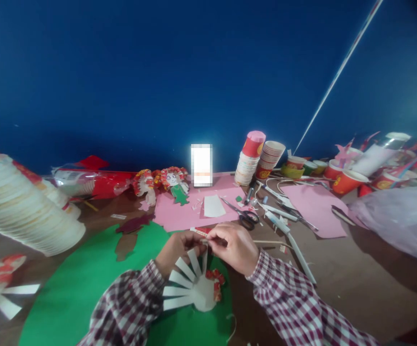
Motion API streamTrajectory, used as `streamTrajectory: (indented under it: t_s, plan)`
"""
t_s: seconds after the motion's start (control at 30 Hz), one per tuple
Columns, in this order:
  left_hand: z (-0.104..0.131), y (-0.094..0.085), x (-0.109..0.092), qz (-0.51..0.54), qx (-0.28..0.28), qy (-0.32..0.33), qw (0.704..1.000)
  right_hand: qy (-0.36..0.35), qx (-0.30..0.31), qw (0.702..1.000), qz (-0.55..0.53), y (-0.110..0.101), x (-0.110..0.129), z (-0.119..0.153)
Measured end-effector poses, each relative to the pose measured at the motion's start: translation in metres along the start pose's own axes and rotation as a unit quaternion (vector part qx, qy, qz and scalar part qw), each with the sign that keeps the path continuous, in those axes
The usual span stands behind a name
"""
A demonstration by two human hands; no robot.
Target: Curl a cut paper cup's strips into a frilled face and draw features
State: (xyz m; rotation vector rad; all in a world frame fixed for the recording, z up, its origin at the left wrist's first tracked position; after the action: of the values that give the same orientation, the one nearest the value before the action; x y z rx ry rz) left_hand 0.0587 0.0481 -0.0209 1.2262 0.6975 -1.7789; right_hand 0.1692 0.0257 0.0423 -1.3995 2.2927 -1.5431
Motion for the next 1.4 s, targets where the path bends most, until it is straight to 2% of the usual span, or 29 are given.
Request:
streamTrajectory:
  t_s: [0.27,0.6,0.8,1.0,1.27,1.4]
  plan:
    - [0.0029,0.0025,0.0004,-0.01,0.018,-0.029,0.999,-0.007,0.009,1.0,-0.012,0.0017,-0.0005,0.0019]
    - [0.0013,-0.0025,0.0066,-0.025,-0.025,-0.066,0.997,0.0,0.008,1.0,-0.002,0.0015,0.0004,0.0007]
    - [0.0041,0.0026,0.0004,-0.01,0.021,-0.041,0.999,0.015,0.008,1.0,-0.018,0.0048,-0.0033,0.0029]
    - [0.0027,0.0002,0.0014,-0.029,-0.01,-0.044,0.999,0.002,0.017,1.0,-0.017,0.0047,-0.0002,0.0017]
    - [0.0051,0.0031,-0.0011,0.011,0.001,-0.061,0.998,-0.028,0.024,0.999,0.007,0.0054,0.003,0.0003]
    - [0.005,-0.0011,-0.0011,-0.008,-0.014,-0.053,0.998,-0.043,0.024,0.999,0.02,0.0045,0.0037,0.0008]
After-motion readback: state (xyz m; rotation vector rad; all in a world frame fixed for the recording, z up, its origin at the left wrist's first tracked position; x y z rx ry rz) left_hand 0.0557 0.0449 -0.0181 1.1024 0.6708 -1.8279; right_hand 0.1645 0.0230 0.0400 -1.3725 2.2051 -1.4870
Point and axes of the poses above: each hand's wrist, its own z-axis away from the middle knuckle, its own y-axis out of the palm, x = y × z, the point moved 7 cm from there along -z, towards the middle knuckle, and after that the axes turned 11 degrees about -y, right-handed, at the moved point
